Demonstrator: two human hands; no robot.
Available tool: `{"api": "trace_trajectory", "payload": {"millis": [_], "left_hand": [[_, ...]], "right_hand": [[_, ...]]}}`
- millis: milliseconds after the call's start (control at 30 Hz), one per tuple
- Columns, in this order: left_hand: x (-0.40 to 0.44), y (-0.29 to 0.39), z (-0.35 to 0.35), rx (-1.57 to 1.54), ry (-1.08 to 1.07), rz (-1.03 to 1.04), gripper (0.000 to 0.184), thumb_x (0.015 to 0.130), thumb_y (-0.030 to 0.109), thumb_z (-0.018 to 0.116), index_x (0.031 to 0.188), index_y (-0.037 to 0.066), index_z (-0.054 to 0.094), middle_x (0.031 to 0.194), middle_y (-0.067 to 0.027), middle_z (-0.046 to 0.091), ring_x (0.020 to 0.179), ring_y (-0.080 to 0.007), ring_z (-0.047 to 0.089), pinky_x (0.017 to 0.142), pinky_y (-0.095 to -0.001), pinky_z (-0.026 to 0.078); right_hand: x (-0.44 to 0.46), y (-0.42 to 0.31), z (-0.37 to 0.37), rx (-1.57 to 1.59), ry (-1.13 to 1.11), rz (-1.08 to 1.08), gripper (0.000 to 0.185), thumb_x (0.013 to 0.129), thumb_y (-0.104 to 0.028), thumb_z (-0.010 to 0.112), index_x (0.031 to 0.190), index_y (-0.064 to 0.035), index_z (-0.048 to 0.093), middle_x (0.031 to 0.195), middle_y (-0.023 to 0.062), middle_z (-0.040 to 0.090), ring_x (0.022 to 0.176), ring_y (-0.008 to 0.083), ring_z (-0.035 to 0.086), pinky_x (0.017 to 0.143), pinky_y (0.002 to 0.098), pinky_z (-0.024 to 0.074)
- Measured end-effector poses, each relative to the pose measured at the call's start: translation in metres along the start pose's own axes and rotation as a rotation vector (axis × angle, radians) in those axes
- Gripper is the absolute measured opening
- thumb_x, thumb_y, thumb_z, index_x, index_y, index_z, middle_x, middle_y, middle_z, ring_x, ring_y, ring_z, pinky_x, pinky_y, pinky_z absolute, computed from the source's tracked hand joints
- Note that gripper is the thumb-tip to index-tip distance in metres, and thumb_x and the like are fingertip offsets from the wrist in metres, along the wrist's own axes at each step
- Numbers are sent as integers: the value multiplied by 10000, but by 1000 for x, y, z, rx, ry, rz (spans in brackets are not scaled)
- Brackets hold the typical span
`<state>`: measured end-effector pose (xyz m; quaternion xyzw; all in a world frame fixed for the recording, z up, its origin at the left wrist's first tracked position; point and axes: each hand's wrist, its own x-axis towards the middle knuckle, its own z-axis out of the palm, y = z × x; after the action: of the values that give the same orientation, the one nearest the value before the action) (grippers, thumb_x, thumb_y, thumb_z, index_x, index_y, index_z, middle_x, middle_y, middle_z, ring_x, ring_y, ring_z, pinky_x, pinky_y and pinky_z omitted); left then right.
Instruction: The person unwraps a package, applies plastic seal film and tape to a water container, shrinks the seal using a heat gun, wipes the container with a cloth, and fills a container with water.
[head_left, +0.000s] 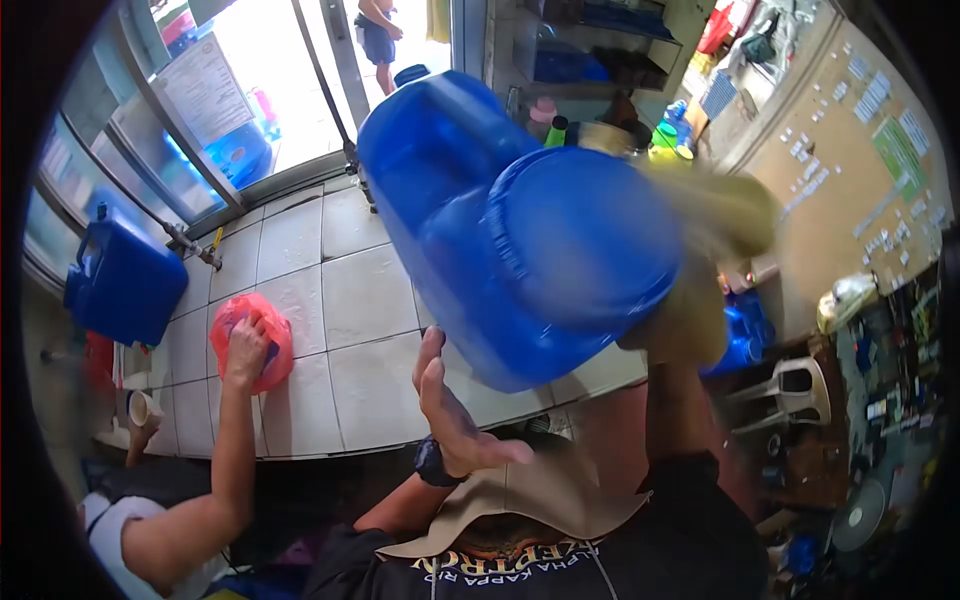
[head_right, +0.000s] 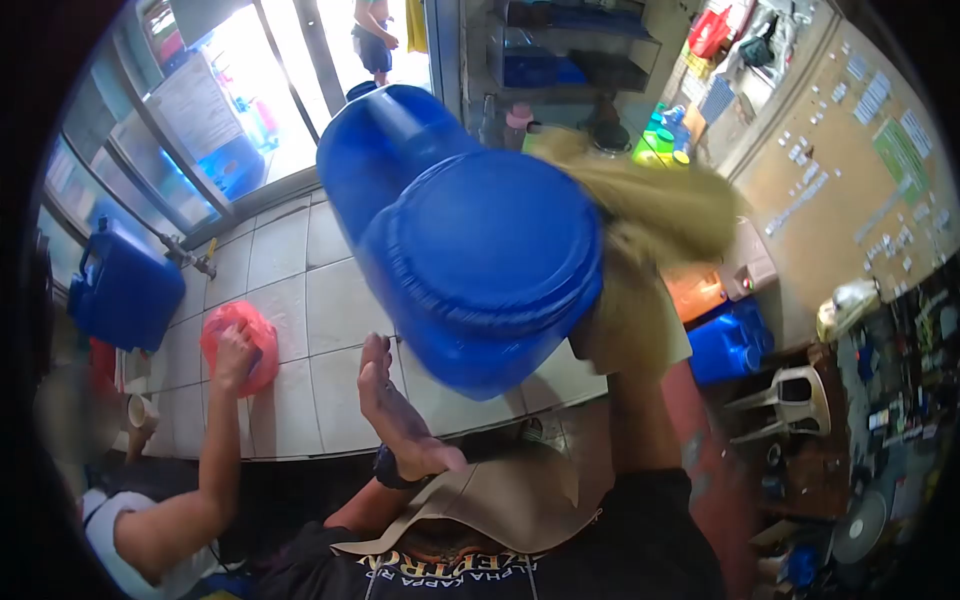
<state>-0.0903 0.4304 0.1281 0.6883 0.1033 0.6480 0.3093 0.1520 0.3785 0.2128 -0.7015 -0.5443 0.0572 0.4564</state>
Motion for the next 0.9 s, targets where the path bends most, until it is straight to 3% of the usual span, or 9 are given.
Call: {"api": "trace_trajectory", "payload": {"millis": [33,133,300,600,667,700,767,833,900], "left_hand": [[3,0,12,51,-74,57,1317,619,706,794,1510,11,118,1522,-296,200,1385,-406,315,1110,-509,315],[-13,-8,40,424,12,-44,1366,595,714,803,1520,27,71,1537,-289,150,1410,-423,267,1122,-530,300],[-33,-47,31,501,123,-7,1383,575,686,835,1525,52,55,1549,-259,130,1412,-428,249,1129,-556,289],[-6,-23,-6,759,319,55,1316,603,669,830,1518,34,128,1550,-213,167,1410,-377,274,1141,-547,265],[-10,-14,-8,824,387,-15,1290,619,671,820,1514,28,149,1542,-204,198,1400,-363,295,1135,-535,268],[-16,-12,-10,771,425,-98,1271,629,657,823,1512,29,159,1525,-195,236,1386,-357,312,1118,-519,277],[-22,-10,-10,650,473,-189,1232,649,623,834,1506,28,177,1488,-170,317,1351,-334,352,1069,-488,302],[-28,-7,-12,617,427,-268,1062,755,494,794,1507,43,195,1495,-158,327,1343,-305,367,1065,-451,326],[-32,6,-4,665,392,-262,1013,782,479,771,1503,40,210,1469,-163,359,1319,-297,397,1037,-437,354]], "right_hand": [[20,10,-4,38,14,-31,554,999,-397,442,1381,4,446,1312,198,535,1270,304,475,1040,406,368],[78,35,0,147,31,-108,548,1000,-391,444,1377,8,447,1321,202,525,1278,309,464,1049,412,358],[141,61,35,317,28,-139,539,1001,-379,448,1370,14,450,1336,207,509,1291,317,447,1064,421,341],[0,29,78,752,183,-74,524,1003,-358,454,1358,26,454,1364,218,479,1316,330,416,1090,439,311],[6,5,66,748,151,-298,520,1003,-354,455,1356,28,455,1370,220,473,1321,333,410,1096,443,304],[22,0,55,671,110,-521,489,1003,-323,464,1344,27,464,1350,210,497,1271,337,458,1057,440,343],[62,9,76,347,-104,-672,443,990,-298,491,1295,23,514,1300,208,555,1180,329,549,967,427,422],[93,21,96,448,-270,-398,395,959,-309,531,1185,7,603,1167,218,629,1045,315,627,855,414,487],[124,40,95,486,-176,-135,373,911,-337,581,1063,-8,667,1030,229,676,944,320,667,787,418,515]]}}
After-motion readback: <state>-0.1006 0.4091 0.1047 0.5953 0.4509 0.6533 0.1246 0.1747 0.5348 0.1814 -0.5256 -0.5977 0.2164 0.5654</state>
